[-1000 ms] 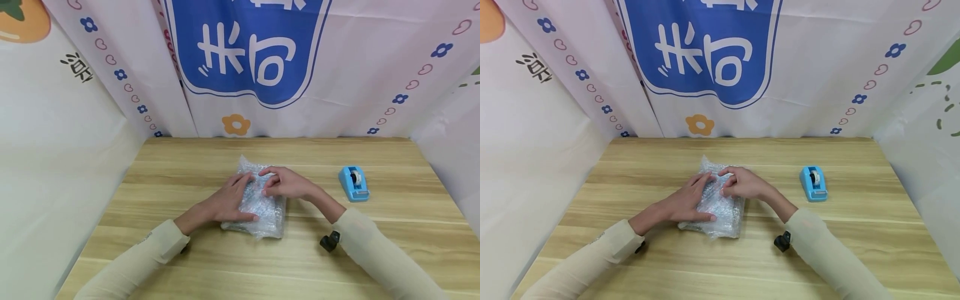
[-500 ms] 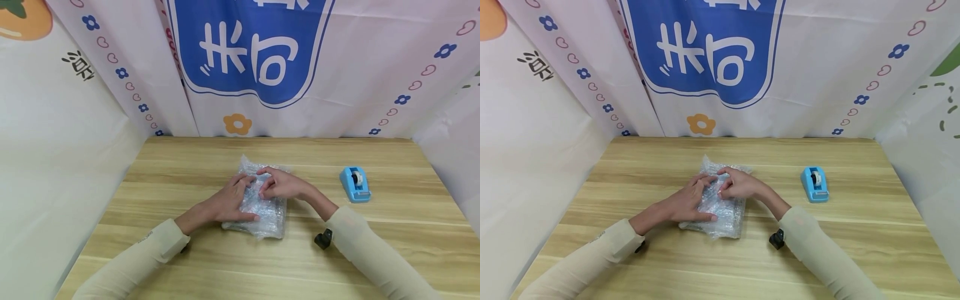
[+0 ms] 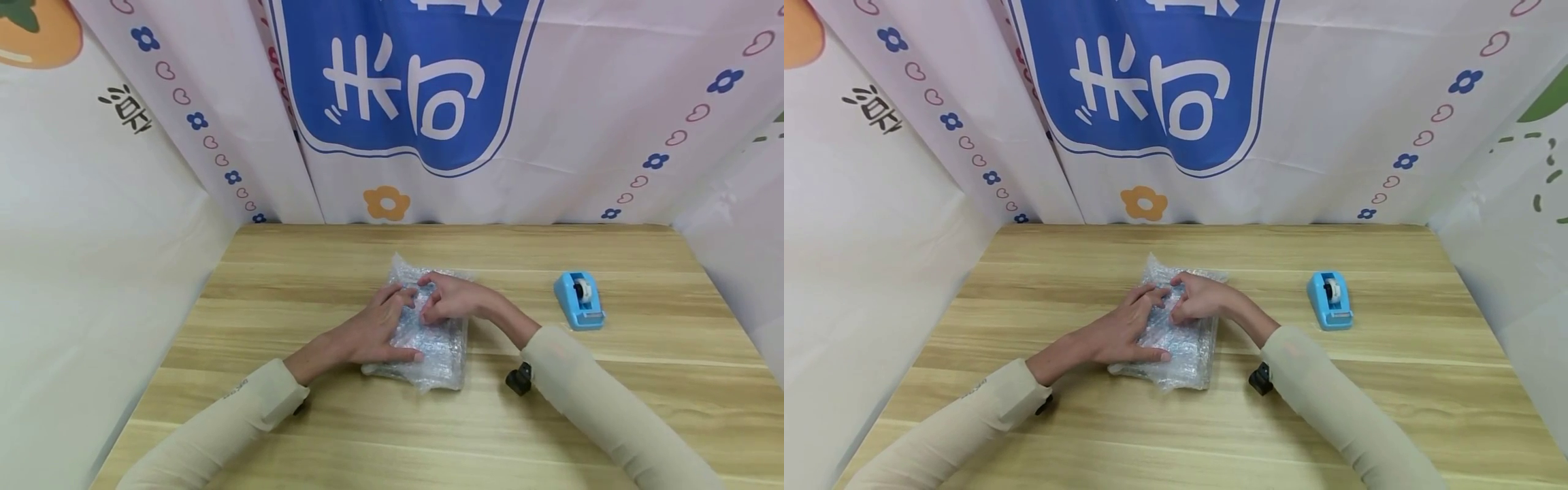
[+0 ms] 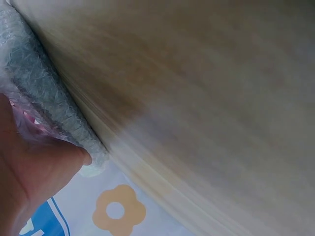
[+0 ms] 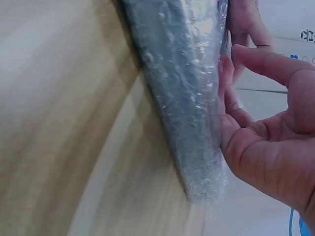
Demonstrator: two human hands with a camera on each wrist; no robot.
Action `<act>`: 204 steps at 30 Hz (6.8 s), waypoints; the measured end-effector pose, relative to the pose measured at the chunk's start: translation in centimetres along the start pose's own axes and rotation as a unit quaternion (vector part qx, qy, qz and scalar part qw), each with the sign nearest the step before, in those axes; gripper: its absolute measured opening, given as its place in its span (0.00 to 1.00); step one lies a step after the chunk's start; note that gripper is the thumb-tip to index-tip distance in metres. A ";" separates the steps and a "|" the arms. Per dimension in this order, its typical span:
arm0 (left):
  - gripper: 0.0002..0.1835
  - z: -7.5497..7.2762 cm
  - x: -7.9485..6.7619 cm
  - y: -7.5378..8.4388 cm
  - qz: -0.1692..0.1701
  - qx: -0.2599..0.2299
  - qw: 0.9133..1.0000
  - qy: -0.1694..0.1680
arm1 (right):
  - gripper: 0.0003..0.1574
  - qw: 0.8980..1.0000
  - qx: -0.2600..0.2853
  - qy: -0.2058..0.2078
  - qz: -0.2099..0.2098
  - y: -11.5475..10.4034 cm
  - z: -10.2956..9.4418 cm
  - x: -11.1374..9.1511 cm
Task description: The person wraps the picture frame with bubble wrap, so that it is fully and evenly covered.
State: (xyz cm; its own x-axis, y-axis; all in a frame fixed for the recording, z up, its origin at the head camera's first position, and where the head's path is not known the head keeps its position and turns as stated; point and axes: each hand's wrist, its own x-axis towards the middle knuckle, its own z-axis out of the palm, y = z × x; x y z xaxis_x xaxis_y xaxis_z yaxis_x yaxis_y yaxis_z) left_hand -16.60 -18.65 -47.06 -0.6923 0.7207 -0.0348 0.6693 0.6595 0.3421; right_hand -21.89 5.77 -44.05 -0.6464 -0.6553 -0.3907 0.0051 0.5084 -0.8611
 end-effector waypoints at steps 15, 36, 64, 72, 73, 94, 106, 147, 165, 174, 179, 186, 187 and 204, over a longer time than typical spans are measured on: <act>0.39 0.1 0.2 0.0 0.003 0.005 1.000 -0.007 | 0.47 0.999 -0.019 0.021 0.044 -0.9 0.2 0.1; 0.37 -0.4 0.2 0.2 -0.020 -0.010 0.999 -0.031 | 0.27 0.986 -0.084 0.104 0.096 -2.6 1.2 -1.1; 0.40 -0.5 0.1 0.1 -0.027 0.002 0.999 -0.038 | 0.12 0.969 -0.201 0.102 0.104 -0.4 1.3 0.1; 0.39 -0.3 0.3 0.1 -0.023 -0.001 0.999 -0.033 | 0.12 0.943 -0.271 0.082 0.175 -3.2 1.5 -0.3; 0.39 -0.3 0.3 0.1 -0.022 -0.002 0.999 -0.031 | 0.13 0.939 -0.283 0.083 0.178 -3.3 1.5 -0.3; 0.41 -0.5 0.1 0.1 -0.037 0.002 0.998 -0.042 | 0.30 0.940 -0.268 0.158 0.140 -0.8 1.1 -2.6; 0.41 -0.5 0.0 0.1 -0.038 0.002 0.998 -0.044 | 0.26 0.949 -0.236 0.190 0.084 0.3 1.5 -3.4; 0.43 -0.5 0.1 0.0 -0.040 0.013 0.998 -0.044 | 0.26 0.966 -0.153 0.143 -0.155 2.0 1.6 -4.4; 0.42 -0.5 0.1 0.1 -0.041 0.002 0.998 -0.043 | 0.34 0.974 -0.136 0.013 -0.181 3.2 0.8 -4.2; 0.43 -0.5 0.1 0.2 -0.040 0.005 0.998 -0.050 | 0.32 0.974 -0.135 0.018 -0.181 3.5 0.6 -4.8; 0.42 -0.9 0.1 0.3 -0.036 -0.002 0.998 -0.055 | 0.30 0.975 -0.137 0.023 -0.173 3.4 0.5 -5.1; 0.41 -1.2 0.0 0.1 -0.039 -0.015 0.997 -0.060 | 0.31 0.973 -0.141 0.041 -0.176 3.6 0.6 -5.8; 0.41 -1.2 0.0 0.1 -0.040 -0.014 0.997 -0.059 | 0.32 0.973 -0.143 0.045 -0.177 3.6 0.6 -6.0; 0.38 -1.4 -1.0 -0.3 -0.013 -0.021 1.000 0.011 | 0.38 0.968 -0.177 0.100 -0.146 3.7 -0.3 -9.4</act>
State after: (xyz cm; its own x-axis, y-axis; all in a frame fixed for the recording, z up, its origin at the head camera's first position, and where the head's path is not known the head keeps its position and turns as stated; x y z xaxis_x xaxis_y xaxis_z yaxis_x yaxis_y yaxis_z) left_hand -16.51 -19.91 -45.78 -0.7152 0.6985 -0.0231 0.6398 0.6676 0.3808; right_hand -16.03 13.97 -43.52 -0.7156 -0.6970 -0.0461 -0.4390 0.5002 -0.7464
